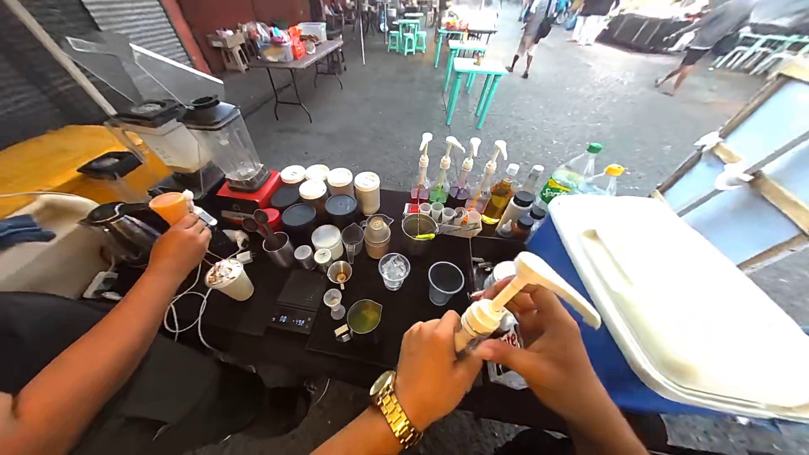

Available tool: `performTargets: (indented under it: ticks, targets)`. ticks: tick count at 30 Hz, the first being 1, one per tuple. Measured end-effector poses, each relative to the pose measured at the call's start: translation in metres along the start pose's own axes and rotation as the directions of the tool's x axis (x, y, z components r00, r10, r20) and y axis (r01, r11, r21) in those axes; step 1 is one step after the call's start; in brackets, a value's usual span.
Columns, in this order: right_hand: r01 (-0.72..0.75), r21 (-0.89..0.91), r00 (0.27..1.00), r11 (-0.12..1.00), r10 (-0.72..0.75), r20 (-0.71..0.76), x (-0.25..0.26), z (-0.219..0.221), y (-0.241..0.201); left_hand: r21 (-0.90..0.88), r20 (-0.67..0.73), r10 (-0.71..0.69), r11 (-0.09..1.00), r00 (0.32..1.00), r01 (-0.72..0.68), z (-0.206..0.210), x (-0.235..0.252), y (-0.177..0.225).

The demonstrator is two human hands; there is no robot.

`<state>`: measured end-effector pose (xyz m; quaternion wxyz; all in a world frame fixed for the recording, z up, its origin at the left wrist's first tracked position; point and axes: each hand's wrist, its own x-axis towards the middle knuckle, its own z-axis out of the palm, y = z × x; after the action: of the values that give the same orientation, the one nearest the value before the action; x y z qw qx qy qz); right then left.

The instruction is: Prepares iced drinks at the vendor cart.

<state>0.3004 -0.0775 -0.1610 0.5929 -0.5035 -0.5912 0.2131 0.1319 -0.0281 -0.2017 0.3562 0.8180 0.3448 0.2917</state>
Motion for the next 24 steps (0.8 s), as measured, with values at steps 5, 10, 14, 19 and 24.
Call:
performTargets:
  ticks: [5, 10, 14, 19, 24]
  targets:
    - [-0.141, 0.404, 0.989, 0.904, 0.11, 0.098, -0.007, 0.004, 0.002, -0.002, -0.01, -0.082, 0.997, 0.997, 0.082, 0.0, 0.004, 0.009]
    - [-0.062, 0.146, 0.962, 0.987, 0.098, -0.253, -0.023, 0.028, 0.002, 0.09, -0.078, -0.027, 0.995, 0.997, 0.034, 0.016, 0.001, 0.01]
    - [0.046, 0.431, 0.997, 0.901, -0.016, -0.072, -0.016, 0.009, 0.003, 0.039, -0.061, -0.018, 0.999, 0.998, 0.021, 0.019, -0.002, 0.011]
    - [0.045, 0.249, 0.994, 0.967, -0.067, 0.083, -0.018, 0.004, 0.011, 0.035, -0.125, -0.068, 0.997, 0.99, 0.073, 0.022, -0.005, 0.016]
    - [0.145, 0.264, 0.989, 0.954, -0.129, -0.077, -0.022, 0.009, 0.008, 0.103, -0.188, 0.011, 0.995, 0.982, 0.008, 0.028, -0.009, 0.016]
